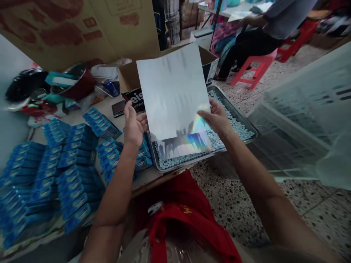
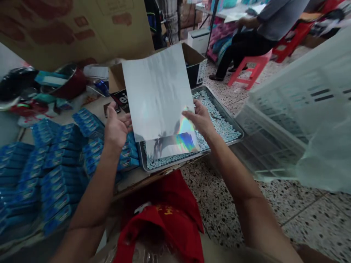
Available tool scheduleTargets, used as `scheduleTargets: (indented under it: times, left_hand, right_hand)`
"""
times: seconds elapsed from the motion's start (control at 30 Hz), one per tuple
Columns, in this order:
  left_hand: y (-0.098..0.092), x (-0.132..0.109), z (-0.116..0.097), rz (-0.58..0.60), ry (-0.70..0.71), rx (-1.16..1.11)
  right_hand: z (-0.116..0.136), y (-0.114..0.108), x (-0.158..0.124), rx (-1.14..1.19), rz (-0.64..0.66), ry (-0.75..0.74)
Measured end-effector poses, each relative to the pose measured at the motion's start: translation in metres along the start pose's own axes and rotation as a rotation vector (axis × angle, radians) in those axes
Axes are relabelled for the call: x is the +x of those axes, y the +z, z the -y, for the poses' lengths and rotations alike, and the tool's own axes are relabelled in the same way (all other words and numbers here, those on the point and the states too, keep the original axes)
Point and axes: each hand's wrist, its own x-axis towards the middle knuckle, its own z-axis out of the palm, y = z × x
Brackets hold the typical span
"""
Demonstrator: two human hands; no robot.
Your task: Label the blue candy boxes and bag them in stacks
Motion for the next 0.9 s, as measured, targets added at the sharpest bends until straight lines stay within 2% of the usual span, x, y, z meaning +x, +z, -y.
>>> scheduleTargets:
  times: [0.1, 0.2, 0.3, 0.4, 0.5, 0.67, 0.8, 0.9]
  left_hand:
    - [0.002, -0.011, 0.001, 0.122, 0.008, 0.124]
    - [0.005, -0.009, 0.01, 0.289, -0.101, 0.211]
    - [0.003, -0.001, 0.017, 0.248, -0.225, 0.152]
    - [-0.003, 0.0, 0.013, 0.199, -0.228, 0.092]
    - [-0.005, -0.009, 0.002, 0.156, -0.141, 0.128]
    - [0.0, -0.029, -0.003, -0.006, 0.039, 0.349]
    - [0.002, -0.034, 0.004, -0.106, 0.245, 0.522]
    - [-0.001, -0.031, -0.005, -0.138, 0.429, 0.631]
  right_hand:
    - [-0.004, -0.007, -0.002, -0.103, -0.013, -0.029]
    - [-0.004, -0.01, -0.005, -0.251, -0.029, -0.094]
    - [0.002, -0.012, -0.01, -0.329, -0.002, -0.134]
    - [0.011, -0.015, -0.015, -0.338, 0.054, -0.089]
    - [0.019, -0.019, -0.016, -0.349, 0.098, -0.05]
    - [0.025, -0.017, -0.006, -0.369, 0.184, -0.052]
    - [0.026, -0.014, 0.0, -0.527, 0.117, -0.211]
    - [0.034, -0.009, -0.001, -0.728, 0.031, -0.409]
